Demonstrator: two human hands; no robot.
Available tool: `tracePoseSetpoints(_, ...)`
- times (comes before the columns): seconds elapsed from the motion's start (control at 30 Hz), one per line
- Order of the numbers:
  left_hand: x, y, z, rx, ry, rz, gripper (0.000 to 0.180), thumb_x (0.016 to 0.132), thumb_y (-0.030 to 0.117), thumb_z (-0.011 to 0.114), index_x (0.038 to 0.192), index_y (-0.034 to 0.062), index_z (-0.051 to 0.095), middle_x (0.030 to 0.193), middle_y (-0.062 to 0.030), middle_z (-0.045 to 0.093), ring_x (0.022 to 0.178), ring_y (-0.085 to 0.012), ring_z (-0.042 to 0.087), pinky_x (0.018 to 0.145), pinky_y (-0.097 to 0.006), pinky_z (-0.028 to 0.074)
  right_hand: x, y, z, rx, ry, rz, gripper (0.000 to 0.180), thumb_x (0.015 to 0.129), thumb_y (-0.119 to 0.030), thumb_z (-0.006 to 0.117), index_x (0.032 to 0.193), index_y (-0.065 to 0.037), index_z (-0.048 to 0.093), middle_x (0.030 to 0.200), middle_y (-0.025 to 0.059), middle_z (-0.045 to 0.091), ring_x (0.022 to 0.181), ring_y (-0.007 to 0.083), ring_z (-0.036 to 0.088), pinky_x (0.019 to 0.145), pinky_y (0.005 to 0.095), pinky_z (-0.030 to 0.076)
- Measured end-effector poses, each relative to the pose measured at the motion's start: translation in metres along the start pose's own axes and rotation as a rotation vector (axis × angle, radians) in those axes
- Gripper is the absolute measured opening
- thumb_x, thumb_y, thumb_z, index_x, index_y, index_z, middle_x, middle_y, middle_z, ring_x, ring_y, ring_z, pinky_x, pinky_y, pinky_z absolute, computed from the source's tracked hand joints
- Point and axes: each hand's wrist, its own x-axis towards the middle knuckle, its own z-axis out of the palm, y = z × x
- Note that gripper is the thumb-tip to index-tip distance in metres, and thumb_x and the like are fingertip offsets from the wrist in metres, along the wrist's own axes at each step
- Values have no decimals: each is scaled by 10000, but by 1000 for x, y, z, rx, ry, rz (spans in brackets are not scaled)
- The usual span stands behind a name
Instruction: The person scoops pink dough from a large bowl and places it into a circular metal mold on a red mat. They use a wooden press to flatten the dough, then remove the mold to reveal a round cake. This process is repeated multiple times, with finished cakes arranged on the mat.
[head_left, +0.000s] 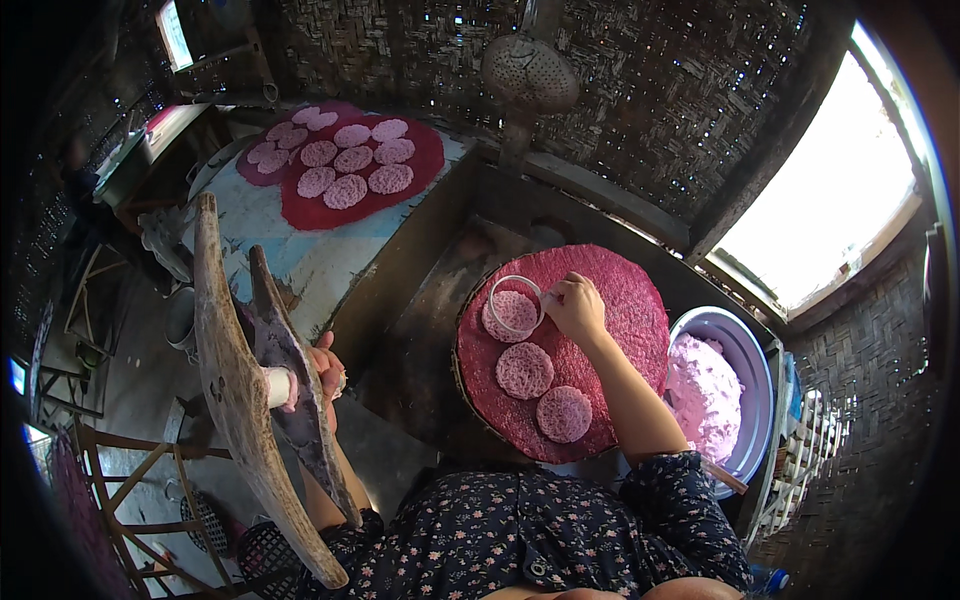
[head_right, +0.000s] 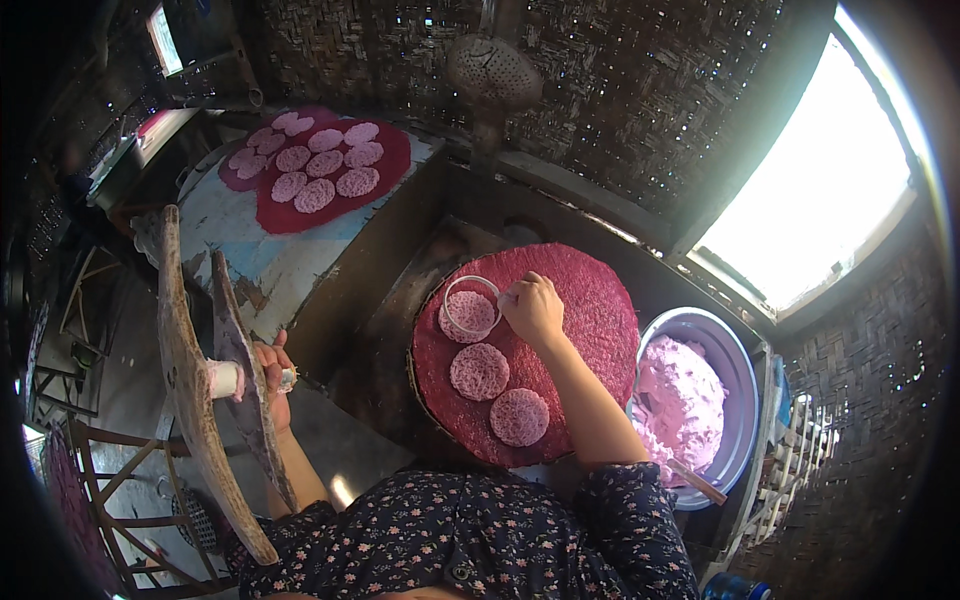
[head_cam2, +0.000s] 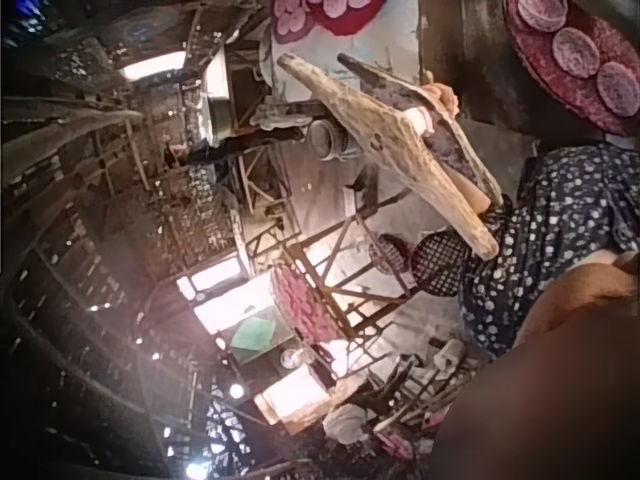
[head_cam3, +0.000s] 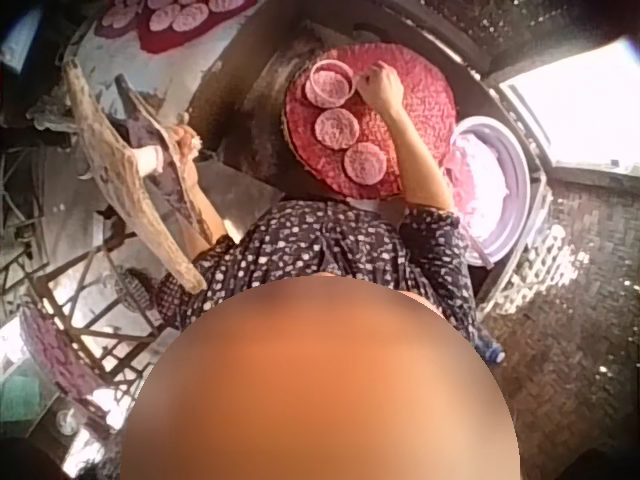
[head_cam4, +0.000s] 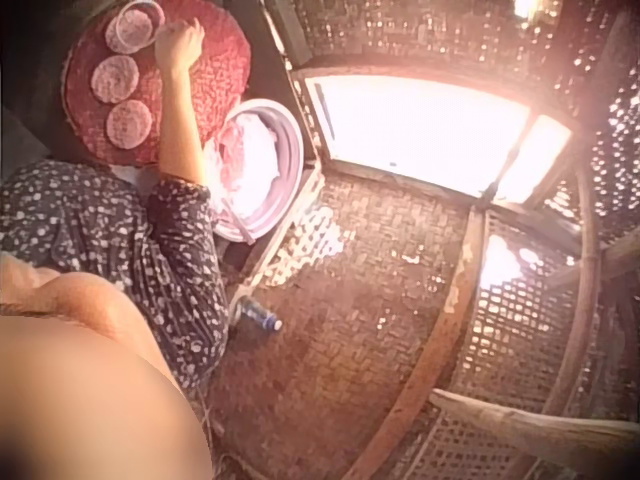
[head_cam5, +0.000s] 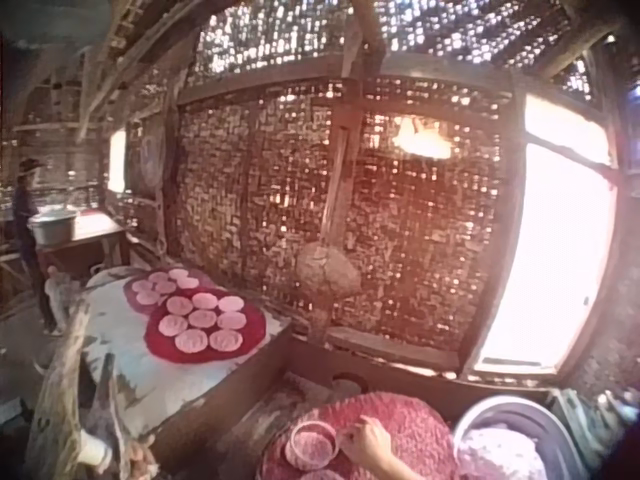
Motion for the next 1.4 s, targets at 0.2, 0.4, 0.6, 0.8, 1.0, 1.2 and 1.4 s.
tracePoseSetpoints(0.2, -3, -2, -6, -60, -26, -30, 247, 780, 154, 710, 908, 119, 502, 828, 16, 442, 747, -144, 505, 1053, -448, 290, 5, 3, 3, 27, 22, -22, 173, 702, -225, 607, 735, -81, 697, 854, 93, 612, 888, 293, 580, 753, 397, 496)
tracePoseSetpoints(0.4, -7, -13, -19, -173, -38, -66, 250, 779, 135, 700, 909, 120, 487, 833, 13, 441, 757, -149, 505, 1057, -452, 281, 5, 2, 8, 30, 30, 9, 183, 707, -229, 614, 733, -67, 694, 849, 92, 612, 891, 289, 579, 780, 398, 484)
tracePoseSetpoints(0.6, -8, -3, -14, -215, -40, -14, 256, 787, 138, 695, 913, 125, 472, 821, 14, 426, 773, -146, 496, 1066, -462, 257, -2, 12, -30, 109, 112, 32, 175, 702, -237, 651, 731, -70, 690, 791, 73, 595, 853, 275, 583, 743, 389, 475)
tracePoseSetpoints(0.8, -5, 18, 4, 21, 2, 32, 260, 771, 187, 690, 886, 135, 463, 793, 13, 426, 758, -147, 490, 1052, -475, 254, -62, 48, -101, -109, -28, 75, 129, 681, -210, 636, 688, -90, 681, 769, 53, 590, 818, 238, 591, 712, 373, 488)
tracePoseSetpoints(1.0, -1, 21, 22, -47, -31, -18, 307, 766, 207, 702, 884, 141, 426, 755, 30, 386, 765, -118, 461, 1081, -463, 225, -114, 74, -119, -302, -109, 126, 137, 679, -211, 612, 677, -87, 670, 793, 64, 591, 843, 246, 581, 726, 381, 495)
tracePoseSetpoints(1.2, 2, 24, 38, -137, -87, 22, 284, 743, 157, 734, 870, 119, 483, 744, -2, 445, 740, -172, 525, 1049, -470, 287, -124, 76, -105, -289, -94, 163, 156, 684, -231, 615, 692, -88, 675, 808, 59, 593, 855, 246, 585, 749, 374, 498)
tracePoseSetpoints(1.4, -5, 29, 35, -41, -47, 7, 290, 752, 181, 731, 869, 115, 474, 756, -14, 442, 734, -167, 518, 1041, -472, 296, -127, 78, -110, -225, -58, 241, 206, 751, -300, 649, 727, -101, 698, 852, 57, 596, 893, 249, 579, 776, 375, 484)
